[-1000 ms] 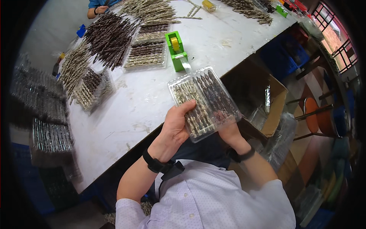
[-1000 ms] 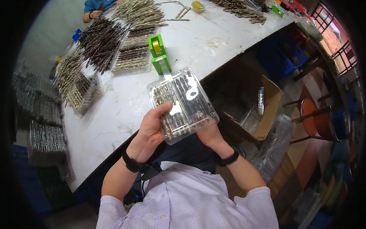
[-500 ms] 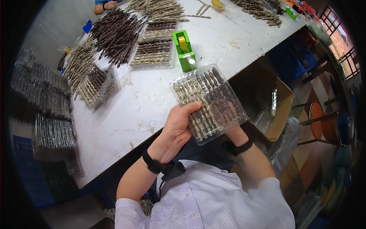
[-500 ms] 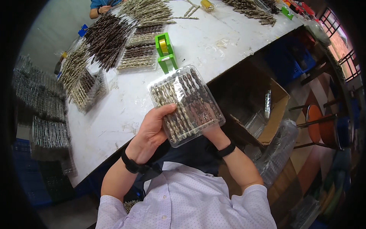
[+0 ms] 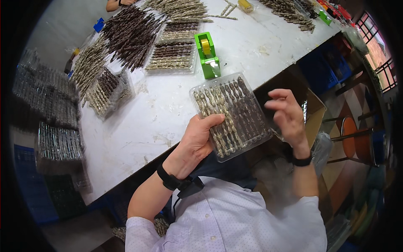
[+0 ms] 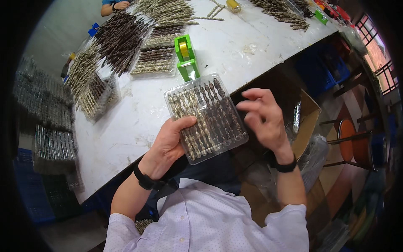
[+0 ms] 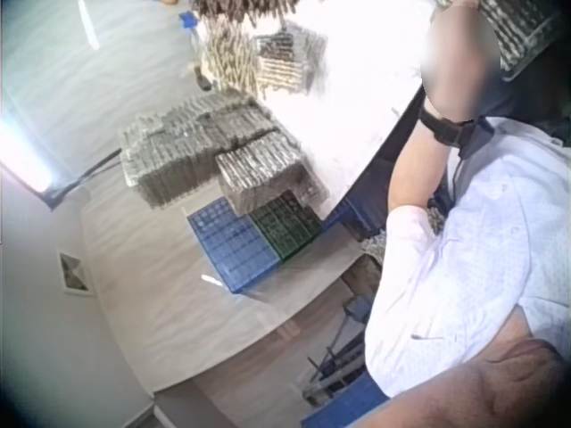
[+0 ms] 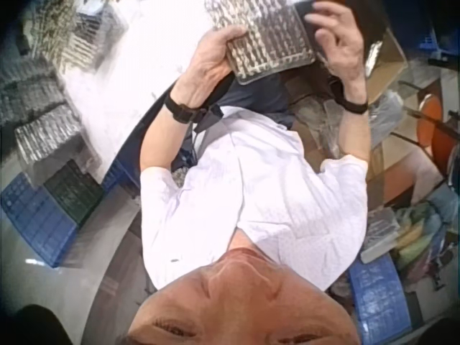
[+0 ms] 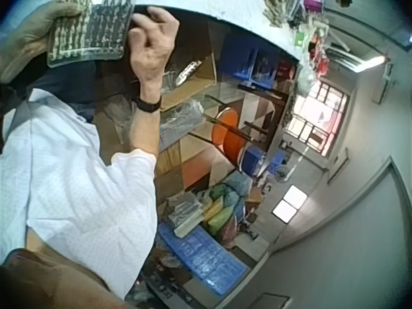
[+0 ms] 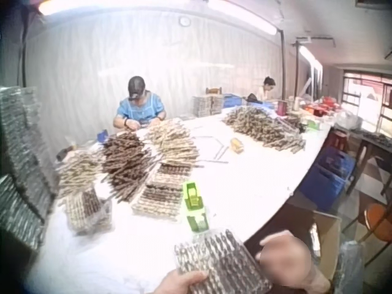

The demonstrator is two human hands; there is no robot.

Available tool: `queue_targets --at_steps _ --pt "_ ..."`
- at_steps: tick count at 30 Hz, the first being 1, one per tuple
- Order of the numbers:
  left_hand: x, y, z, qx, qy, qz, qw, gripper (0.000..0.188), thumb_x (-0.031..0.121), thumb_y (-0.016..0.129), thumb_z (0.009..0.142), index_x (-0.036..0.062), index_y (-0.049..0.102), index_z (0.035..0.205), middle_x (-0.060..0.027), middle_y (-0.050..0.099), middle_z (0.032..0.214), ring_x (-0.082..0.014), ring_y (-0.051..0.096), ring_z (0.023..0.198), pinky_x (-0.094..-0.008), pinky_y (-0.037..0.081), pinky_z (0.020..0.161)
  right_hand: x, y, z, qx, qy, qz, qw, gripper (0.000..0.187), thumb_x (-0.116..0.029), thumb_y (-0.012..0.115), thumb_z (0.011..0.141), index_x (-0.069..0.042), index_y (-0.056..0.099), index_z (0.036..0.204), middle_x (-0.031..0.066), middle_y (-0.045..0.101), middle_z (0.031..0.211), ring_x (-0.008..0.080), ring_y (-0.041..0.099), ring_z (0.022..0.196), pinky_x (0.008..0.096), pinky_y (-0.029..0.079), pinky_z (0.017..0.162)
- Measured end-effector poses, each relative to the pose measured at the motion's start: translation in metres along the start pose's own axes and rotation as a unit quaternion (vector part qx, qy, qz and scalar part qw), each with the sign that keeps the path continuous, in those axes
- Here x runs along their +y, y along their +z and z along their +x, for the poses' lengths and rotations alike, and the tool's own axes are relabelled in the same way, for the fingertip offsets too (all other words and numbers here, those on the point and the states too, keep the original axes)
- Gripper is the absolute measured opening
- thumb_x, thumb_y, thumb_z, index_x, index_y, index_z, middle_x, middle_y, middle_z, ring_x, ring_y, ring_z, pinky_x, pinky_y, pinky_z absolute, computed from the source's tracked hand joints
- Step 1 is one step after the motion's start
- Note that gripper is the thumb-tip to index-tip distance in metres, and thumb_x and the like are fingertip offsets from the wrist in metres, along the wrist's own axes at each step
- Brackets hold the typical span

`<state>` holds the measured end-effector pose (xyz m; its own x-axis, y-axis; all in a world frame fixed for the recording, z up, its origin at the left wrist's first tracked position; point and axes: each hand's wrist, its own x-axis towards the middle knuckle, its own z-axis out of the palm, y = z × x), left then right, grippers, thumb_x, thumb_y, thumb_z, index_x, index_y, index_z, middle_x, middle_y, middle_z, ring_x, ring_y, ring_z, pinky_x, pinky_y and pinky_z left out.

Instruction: The person repeatedly picks up clear plastic trays containing drill bits, places them on a table, and secures them with tape from a green dispenser. The person then stacks the finished packages on the left side of the table.

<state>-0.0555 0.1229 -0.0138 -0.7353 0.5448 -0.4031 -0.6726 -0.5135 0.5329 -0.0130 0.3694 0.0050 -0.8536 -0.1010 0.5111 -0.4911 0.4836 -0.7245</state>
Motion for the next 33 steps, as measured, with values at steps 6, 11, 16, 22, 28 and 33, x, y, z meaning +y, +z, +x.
queue_targets --at_steps 6,11,16,22,28,33 --pt "0.002 -0.002 0.001 -0.013 0.014 0.016 1.0 0.038 0.0 0.055 0.086 -0.0046 0.051 0.124 -0.0175 0.064 0.112 -0.0272 0.067 0.098 -0.0429 0.057 0.087 -0.023 0.006 0.019 -0.262 -0.164 -0.214 0.927 0.037 -0.047 0.059 0.088 -0.022 0.069 0.113 0.0149 0.043 0.142 0.0384 0.037 0.132 0.0497 0.032 0.105" --pt "0.005 -0.005 0.006 -0.02 -0.013 0.035 0.999 0.04 0.0 0.055 0.086 -0.0038 0.05 0.125 -0.0172 0.064 0.112 -0.0263 0.068 0.097 -0.0428 0.058 0.085 0.004 0.021 0.046 -0.234 -0.162 -0.253 0.925 0.033 -0.04 0.06 0.088 -0.023 0.068 0.114 0.0166 0.039 0.145 0.0417 0.034 0.134 0.0519 0.031 0.106" --pt "0.011 -0.011 0.008 -0.029 -0.026 0.053 0.998 0.041 0.0 0.055 0.085 -0.0036 0.05 0.125 -0.0159 0.064 0.111 -0.0246 0.068 0.094 -0.0414 0.059 0.083 0.028 0.033 0.073 -0.192 -0.143 -0.24 0.941 0.032 -0.031 0.061 0.089 -0.023 0.066 0.12 0.0173 0.039 0.145 0.0383 0.037 0.132 0.0474 0.033 0.107" --pt "0.009 -0.016 -0.009 -0.058 -0.03 0.087 0.994 0.045 0.002 0.06 0.082 -0.0037 0.05 0.125 -0.0134 0.064 0.111 -0.0224 0.067 0.094 -0.0376 0.058 0.083 0.005 0.034 0.054 -0.191 -0.122 -0.167 0.96 0.037 -0.027 0.065 0.087 -0.017 0.064 0.123 0.021 0.044 0.138 0.0382 0.048 0.118 0.0438 0.041 0.099" --pt "-0.025 -0.033 -0.062 -0.058 0.02 0.179 0.982 0.04 0.001 0.063 0.08 -0.004 0.057 0.119 -0.0069 0.065 0.108 -0.0128 0.061 0.096 -0.0295 0.051 0.086 -0.041 0.023 0.023 -0.234 -0.156 -0.095 0.955 0.032 -0.031 0.06 0.091 -0.009 0.066 0.113 0.0203 0.051 0.13 0.0357 0.053 0.111 0.0425 0.044 0.092" --pt "-0.025 -0.043 -0.059 -0.065 0.032 0.244 0.967 0.039 0.003 0.065 0.079 -0.0032 0.058 0.117 -0.0056 0.065 0.105 -0.0103 0.059 0.093 -0.0277 0.049 0.084 -0.011 0.034 0.062 -0.133 0.192 0.07 0.97 0.021 -0.014 0.058 0.091 0.001 0.064 0.103 0.0051 0.066 0.093 0.0096 0.06 0.086 0.0244 0.048 0.071"
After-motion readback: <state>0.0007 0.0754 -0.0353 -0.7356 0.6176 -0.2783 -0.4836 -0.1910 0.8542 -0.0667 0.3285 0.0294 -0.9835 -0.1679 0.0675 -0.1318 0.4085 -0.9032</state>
